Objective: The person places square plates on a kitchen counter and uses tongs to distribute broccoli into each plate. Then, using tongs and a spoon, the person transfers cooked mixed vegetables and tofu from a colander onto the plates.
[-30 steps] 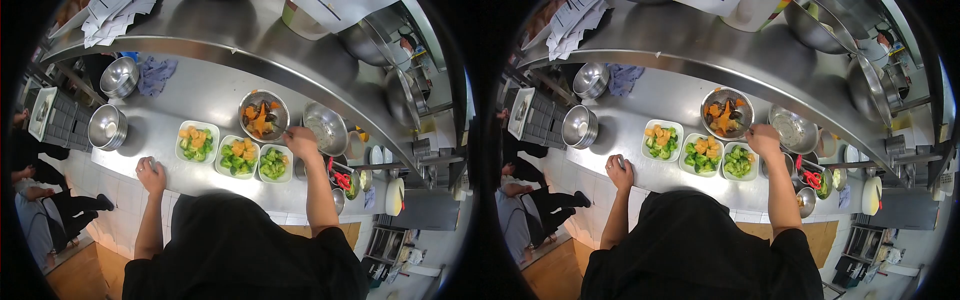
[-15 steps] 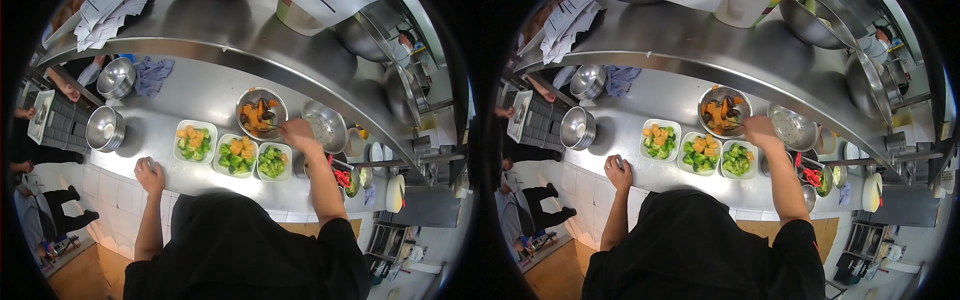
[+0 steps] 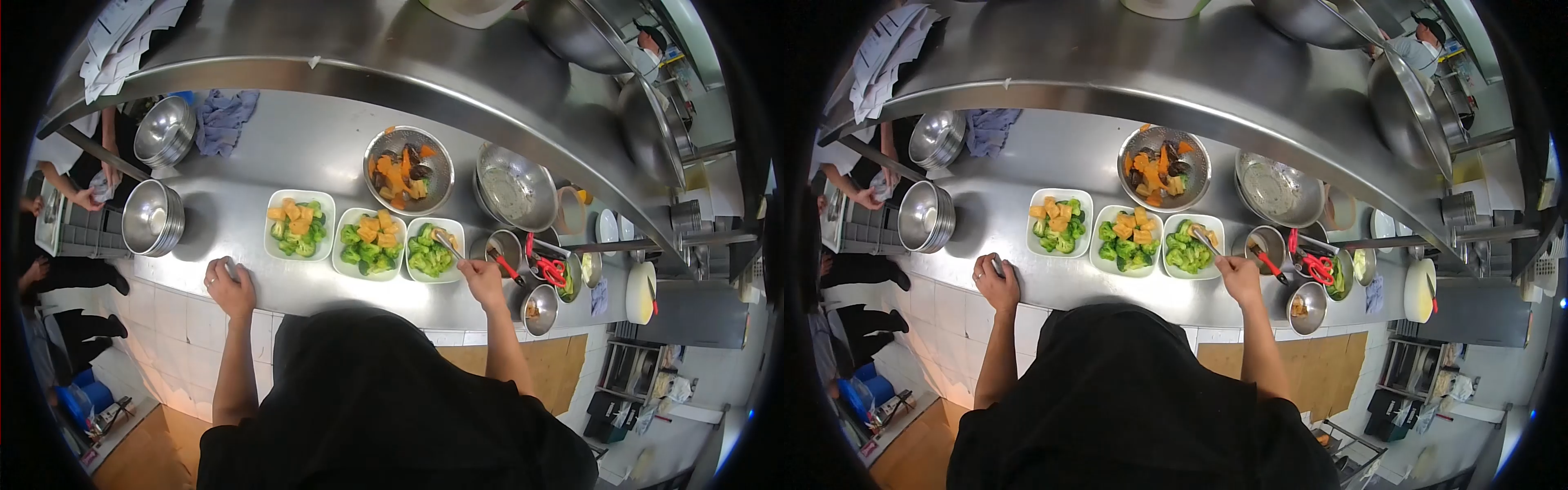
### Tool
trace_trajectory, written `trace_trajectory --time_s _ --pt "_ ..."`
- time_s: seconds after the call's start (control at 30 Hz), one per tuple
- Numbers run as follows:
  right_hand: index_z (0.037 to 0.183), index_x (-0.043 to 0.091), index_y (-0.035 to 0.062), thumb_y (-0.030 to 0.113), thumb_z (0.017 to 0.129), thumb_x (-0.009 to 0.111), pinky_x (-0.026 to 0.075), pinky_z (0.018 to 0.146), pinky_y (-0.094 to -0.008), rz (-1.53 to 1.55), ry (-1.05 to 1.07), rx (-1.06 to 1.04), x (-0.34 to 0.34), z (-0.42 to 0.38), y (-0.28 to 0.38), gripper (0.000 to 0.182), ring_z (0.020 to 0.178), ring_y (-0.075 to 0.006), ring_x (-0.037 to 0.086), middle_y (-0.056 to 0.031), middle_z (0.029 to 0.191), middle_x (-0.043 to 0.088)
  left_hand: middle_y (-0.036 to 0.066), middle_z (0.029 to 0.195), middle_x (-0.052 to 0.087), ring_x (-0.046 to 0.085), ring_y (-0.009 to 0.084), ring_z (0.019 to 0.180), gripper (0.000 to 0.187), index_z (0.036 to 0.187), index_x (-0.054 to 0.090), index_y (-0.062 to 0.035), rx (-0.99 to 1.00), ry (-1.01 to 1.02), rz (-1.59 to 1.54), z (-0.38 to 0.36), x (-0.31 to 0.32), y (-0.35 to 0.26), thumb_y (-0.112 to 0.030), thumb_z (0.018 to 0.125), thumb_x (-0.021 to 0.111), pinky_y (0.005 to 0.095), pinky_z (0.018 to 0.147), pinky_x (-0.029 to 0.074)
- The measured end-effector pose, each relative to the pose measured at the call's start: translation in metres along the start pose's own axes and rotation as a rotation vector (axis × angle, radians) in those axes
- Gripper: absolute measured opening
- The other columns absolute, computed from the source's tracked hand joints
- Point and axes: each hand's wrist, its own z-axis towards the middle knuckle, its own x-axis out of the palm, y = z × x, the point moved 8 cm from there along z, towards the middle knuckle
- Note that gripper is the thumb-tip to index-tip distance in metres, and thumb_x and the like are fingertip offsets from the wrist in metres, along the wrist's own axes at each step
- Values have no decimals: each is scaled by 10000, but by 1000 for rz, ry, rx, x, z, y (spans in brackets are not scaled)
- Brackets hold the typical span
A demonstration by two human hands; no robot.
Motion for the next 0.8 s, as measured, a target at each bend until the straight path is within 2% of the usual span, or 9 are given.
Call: trace_trajectory --time_s 0.07,0.1,0.23,0.3,0.43,0.5,0.63,0.7,0.8 --pt "1043 789 2 332 931 739 530 711 -404 -274 -12 -88 -15 -9 35 352 712 -288 708 -193 805 746 203 1279 598 539 424 1180 327 1190 639 -34 -3 -4 8 0 -1 3 -169 895 675 543 1012 417" --pt "1028 790 5 352 921 732 548 768 -449 -304 -63 -155 -33 -15 57 367 820 -398 729 -241 905 749 200 1280 597 538 426 1181 328 1189 640 -33 -5 0 -3 0 0 5 -172 895 676 544 1009 419" --pt "1008 791 13 371 922 724 563 821 -464 -347 -78 -203 -60 -5 139 374 878 -415 729 -226 891 750 201 1276 597 538 428 1181 340 1196 639 -35 4 -1 -3 0 0 3 -177 890 678 547 995 428" --pt "963 783 23 382 932 702 571 852 -482 -537 -152 -393 -41 8 183 369 903 -424 724 -213 892 752 204 1275 596 538 428 1182 344 1199 638 -37 12 -7 -13 -1 -1 4 -177 888 678 547 993 429" --pt "930 769 27 382 945 674 573 854 -490 -761 -70 -394 20 51 205 368 918 -413 727 -207 918 752 200 1282 592 537 424 1181 353 1208 634 -42 4 -14 -12 -1 0 8 -185 888 676 541 999 426" --pt "910 764 28 365 952 657 575 860 -484 -844 -80 -266 32 61 205 356 946 -404 725 -215 954 751 193 1277 591 536 421 1178 353 1209 633 -43 -16 3 -16 -1 0 10 -191 891 673 537 1002 422" --pt "917 768 36 351 944 663 577 859 -478 -844 -118 -422 21 60 199 333 931 -397 728 -216 957 749 193 1267 591 535 419 1178 351 1209 633 -44 -12 -21 -24 -1 -2 7 -187 892 674 536 1004 421" --pt "926 788 53 342 926 680 577 853 -478 -707 -108 -491 -6 39 209 309 892 -399 730 -220 935 747 190 1260 593 535 414 1180 351 1208 632 -42 13 -40 -21 -1 -4 5 -182 890 679 533 1005 420" --pt "932 809 70 348 907 702 573 856 -488 -519 74 -316 -45 -7 215 299 870 -409 725 -224 917 746 190 1266 596 542 406 1182 321 1190 643 -38 -6 -23 -23 -1 -3 6 -188 909 686 513 1028 413"
